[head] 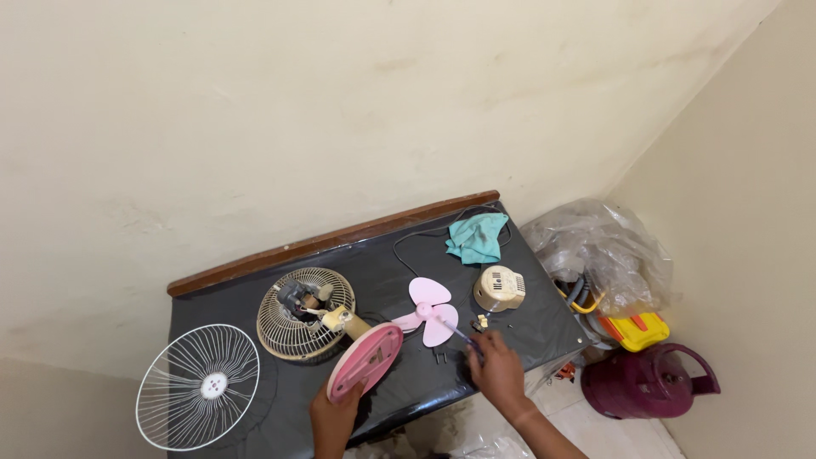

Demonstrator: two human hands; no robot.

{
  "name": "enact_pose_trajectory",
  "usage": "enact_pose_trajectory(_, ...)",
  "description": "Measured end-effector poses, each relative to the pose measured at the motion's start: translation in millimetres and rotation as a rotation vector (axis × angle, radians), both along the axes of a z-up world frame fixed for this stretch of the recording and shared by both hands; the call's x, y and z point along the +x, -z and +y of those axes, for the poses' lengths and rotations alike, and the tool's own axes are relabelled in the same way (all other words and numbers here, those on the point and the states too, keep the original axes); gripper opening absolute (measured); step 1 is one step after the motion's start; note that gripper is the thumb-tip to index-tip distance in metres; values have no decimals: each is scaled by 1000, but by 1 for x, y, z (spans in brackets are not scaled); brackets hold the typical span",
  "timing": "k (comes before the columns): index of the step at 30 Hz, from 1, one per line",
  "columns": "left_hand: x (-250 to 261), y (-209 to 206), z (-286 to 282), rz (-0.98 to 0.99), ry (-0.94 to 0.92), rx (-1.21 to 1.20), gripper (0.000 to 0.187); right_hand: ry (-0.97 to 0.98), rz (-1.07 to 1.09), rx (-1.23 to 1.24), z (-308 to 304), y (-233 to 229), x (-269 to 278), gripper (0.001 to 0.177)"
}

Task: The person reassembles a disassembled electric fan on a table. They attach the fan blades to the motor housing, fit the front grille, and secure the rear motor cover with a screwdriver. The fan is left fully assembled on the table.

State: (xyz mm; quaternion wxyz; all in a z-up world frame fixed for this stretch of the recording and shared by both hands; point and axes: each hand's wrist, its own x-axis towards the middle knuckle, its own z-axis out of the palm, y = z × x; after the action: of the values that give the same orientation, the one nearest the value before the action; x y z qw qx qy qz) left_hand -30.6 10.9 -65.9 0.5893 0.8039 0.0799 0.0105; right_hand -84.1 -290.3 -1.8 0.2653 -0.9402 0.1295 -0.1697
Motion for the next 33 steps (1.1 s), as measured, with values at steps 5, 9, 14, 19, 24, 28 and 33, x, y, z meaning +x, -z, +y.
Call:
enact_pose_trajectory(5, 3, 6, 12, -183, 148, 168, 62, 104, 26, -73, -15, 21, 5, 24)
enact_pose_trajectory(9, 5, 11, 17, -241, 262, 429, 43, 120, 90, -153, -26, 41, 11, 24)
enact_pose_trajectory(14, 2, 7, 19, -315, 258, 456, 40, 146, 123, -72, -30, 53, 16, 28)
enact_pose_trajectory(19, 2, -13, 21, -376, 266, 466, 47, 179, 252, 9, -27, 52, 20, 31)
enact_pose_trajectory(24, 3, -37, 20, -416, 293, 417, 54, 144, 9, -104, -17, 38, 20, 30)
enact_pose_trajectory(28, 7, -55, 21, -487, 320, 473, 53, 11, -142, -104, 3, 10, 37, 28)
enact_pose_trajectory(33, 10, -70, 25, -467, 377, 556, 57, -217, -260, -63, 47, -31, 70, 30)
